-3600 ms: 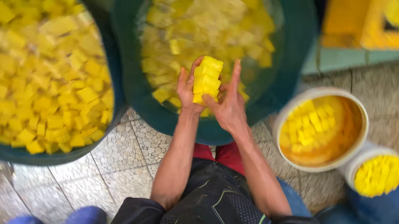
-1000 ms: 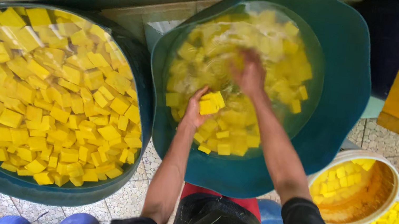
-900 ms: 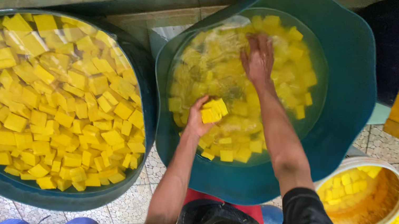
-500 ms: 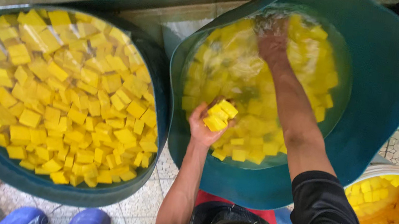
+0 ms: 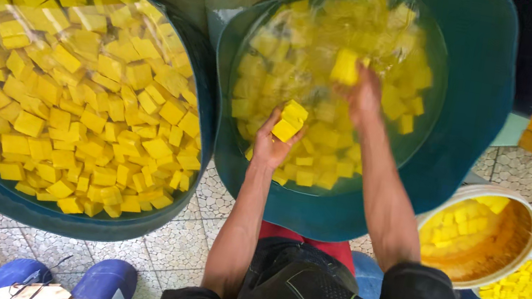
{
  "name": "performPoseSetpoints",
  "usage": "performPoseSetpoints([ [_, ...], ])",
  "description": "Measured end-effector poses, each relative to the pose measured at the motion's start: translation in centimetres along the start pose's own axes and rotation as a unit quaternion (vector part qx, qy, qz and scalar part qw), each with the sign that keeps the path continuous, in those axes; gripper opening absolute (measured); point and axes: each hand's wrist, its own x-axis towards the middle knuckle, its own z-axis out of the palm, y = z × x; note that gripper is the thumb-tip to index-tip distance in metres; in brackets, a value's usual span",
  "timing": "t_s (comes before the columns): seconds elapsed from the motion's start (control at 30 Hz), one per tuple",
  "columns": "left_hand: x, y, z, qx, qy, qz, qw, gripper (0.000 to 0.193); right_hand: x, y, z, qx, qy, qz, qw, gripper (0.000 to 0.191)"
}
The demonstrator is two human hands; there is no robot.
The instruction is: The person repeatedly scoops yellow fruit cubes from a large green tub filled with water and transfers them into a white bucket. The person uses both hands to gather and move the cubes, arranging them in the bucket as they fill it.
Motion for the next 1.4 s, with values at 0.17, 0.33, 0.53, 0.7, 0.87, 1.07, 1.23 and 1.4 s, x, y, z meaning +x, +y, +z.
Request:
performPoseSetpoints([
  [0.17, -0.3, -3.3, 1.6, -0.004, -0.069, 0.106, 0.992, 0.045, -11.2, 2.8, -4.7, -0.328, -0.138, -0.373, 0.857, 0.051],
  [0.33, -2.1, -8.3, 3.3, -0.063, -0.155, 0.054, 0.984, 0.065, -19.5, 1.3, -7.0, -0.533, -0.072, -0.447, 0.715, 0.049],
  [0.53, -6.0, -13.6, 5.5, 0.036, -0.28, 0.018, 0.959, 0.065, -22.4, -0.1, -12.3, -0.435, -0.01, -0.081, 0.897, 0.115],
  [0.7, -11.5, -20.6, 8.4, 0.285, -0.256, -0.067, 0.921, 0.068, -24.3, 3.4, -21.4, -0.145, -0.118, -0.258, 0.948, 0.078],
  [0.87, -13.8, -29.8, 8.9, 0.701, -0.327, 0.056, 0.632, 0.056, -27.8, 7.5, -32.9, 0.26, -0.071, -0.119, 0.956, 0.057],
  [1.07, -16.4, -34.5, 5.6, 0.687, -0.284, -0.01, 0.669, 0.044, -27.3, 5.6, -44.8, 0.504, 0.162, -0.137, 0.837, 0.037],
  [1.23, -18.7, -33.7, 3.1, 0.693, -0.19, -0.055, 0.694, 0.04, -24.2, 1.1, -49.1, 0.571, 0.332, -0.056, 0.749, 0.062],
  [1.4, -19.2, -31.2, 1.8, 0.707, -0.135, -0.037, 0.694, 0.039, -22.4, -0.7, -50.1, 0.509, 0.398, 0.014, 0.763, 0.098],
])
